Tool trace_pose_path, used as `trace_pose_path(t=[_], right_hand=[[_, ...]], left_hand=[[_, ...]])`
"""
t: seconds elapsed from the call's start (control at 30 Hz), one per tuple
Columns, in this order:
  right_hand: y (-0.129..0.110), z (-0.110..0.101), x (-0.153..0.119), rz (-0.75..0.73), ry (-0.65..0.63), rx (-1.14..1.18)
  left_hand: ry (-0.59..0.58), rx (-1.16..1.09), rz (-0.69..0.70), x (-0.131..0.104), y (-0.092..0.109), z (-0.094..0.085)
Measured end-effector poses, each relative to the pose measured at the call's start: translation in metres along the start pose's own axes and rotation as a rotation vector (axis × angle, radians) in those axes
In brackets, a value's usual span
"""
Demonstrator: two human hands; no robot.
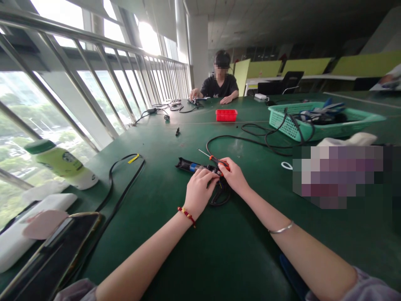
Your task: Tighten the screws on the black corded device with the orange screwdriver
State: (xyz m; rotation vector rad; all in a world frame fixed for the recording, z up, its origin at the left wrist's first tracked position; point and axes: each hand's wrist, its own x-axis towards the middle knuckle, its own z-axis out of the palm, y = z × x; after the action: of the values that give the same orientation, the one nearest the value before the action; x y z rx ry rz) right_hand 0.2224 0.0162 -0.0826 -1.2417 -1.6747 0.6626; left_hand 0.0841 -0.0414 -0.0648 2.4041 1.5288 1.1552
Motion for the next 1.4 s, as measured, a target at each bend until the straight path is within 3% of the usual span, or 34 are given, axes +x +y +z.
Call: trace_pose_path(t=[0.23, 0.43, 0.57, 0.7, 0.83, 1.13, 1.4], right_hand=[[-0.001, 0.0, 0.0, 0.001, 0.008, -0.002], [0.0, 0.001, -0.001, -0.002, 0.016, -0.008], [-0.001, 0.0, -0.003, -0.019, 0.057, -0.007], [-0.008, -0.002, -0.007, -0.071, 0.167, 0.0], [-0.024, -0.01, -0.008, -0.176, 0.305, 0.051], [-0.067, -0.05, 0.008, -0.352, 0.654, 0.232], [-0.079, -0.041, -0.004, -0.435, 0.487, 0.166]], left_hand=[[0.024, -0.048, -0.035, 0.002, -0.004, 0.0], [-0.008, 0.046, -0.031, 0.001, -0.002, 0.0], [0.035, 0.072, -0.15, 0.0, -0.002, 0.0], [0.085, 0.061, -0.196, -0.001, -0.004, 0.001], [0.037, 0.059, -0.164, -0.001, -0.005, 0.0], [0.022, 0.002, -0.189, 0.001, -0.009, 0.0], [0.021, 0.007, -0.177, 0.002, -0.012, 0.002]])
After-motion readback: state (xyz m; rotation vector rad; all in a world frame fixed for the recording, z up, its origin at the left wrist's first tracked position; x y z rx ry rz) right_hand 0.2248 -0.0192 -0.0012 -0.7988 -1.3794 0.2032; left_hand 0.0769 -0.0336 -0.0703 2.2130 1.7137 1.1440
